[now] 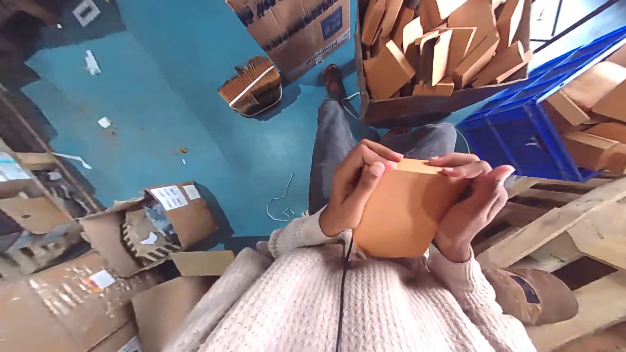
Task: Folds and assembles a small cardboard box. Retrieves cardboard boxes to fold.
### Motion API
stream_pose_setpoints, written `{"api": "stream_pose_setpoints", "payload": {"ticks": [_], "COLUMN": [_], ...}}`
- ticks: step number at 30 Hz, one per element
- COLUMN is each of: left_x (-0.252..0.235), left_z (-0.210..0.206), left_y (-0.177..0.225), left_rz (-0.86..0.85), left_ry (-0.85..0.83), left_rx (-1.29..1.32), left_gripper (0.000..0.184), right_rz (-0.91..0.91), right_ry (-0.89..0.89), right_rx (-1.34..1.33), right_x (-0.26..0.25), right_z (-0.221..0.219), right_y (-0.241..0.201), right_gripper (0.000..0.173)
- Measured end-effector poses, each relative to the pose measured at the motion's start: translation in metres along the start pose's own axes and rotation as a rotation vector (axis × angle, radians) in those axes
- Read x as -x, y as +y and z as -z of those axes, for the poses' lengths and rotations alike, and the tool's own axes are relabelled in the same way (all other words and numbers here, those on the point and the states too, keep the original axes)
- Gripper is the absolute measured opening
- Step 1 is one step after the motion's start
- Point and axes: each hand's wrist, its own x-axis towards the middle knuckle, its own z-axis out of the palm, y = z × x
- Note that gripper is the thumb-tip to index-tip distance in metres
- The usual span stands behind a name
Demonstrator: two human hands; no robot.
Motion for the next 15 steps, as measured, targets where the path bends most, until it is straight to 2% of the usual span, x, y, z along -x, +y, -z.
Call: {"api": "stream_pose_setpoints", "payload": {"ticks": [4,6,8,11,15], "left_x": [0.003,0.004,0.003,0.003,0.0], "left_z": [-0.001,0.0,0.003,0.009,-0.001], "left_y": [-0.001,-0.004,-0.007,-0.016,-0.022], "left_rz": [0.042,0.001,-0.021,-0.002,0.045], "left_ry": [0.029,0.059,0.093,0.134,0.192], "left_rx": [0.056,0.066,0.038,0.024,0.001], "left_gripper": [0.026,0.023,0.023,0.024,0.022], "right_rz": [-0.068,-0.052,-0.012,-0.043,-0.042], "right_ry": [0.015,-0.044,-0.177,-0.329,-0.292], "right_rx": [-0.015,0.035,0.125,0.168,0.149], "right_x": [0.001,0.0,-0.005,-0.008,-0.014], "right_z": [0.004,0.007,0.011,0.014,0.014], "right_y": [-0.002,-0.004,-0.008,-0.008,0.004], "right_gripper": [0.06,0.051,0.036,0.04,0.025]}}
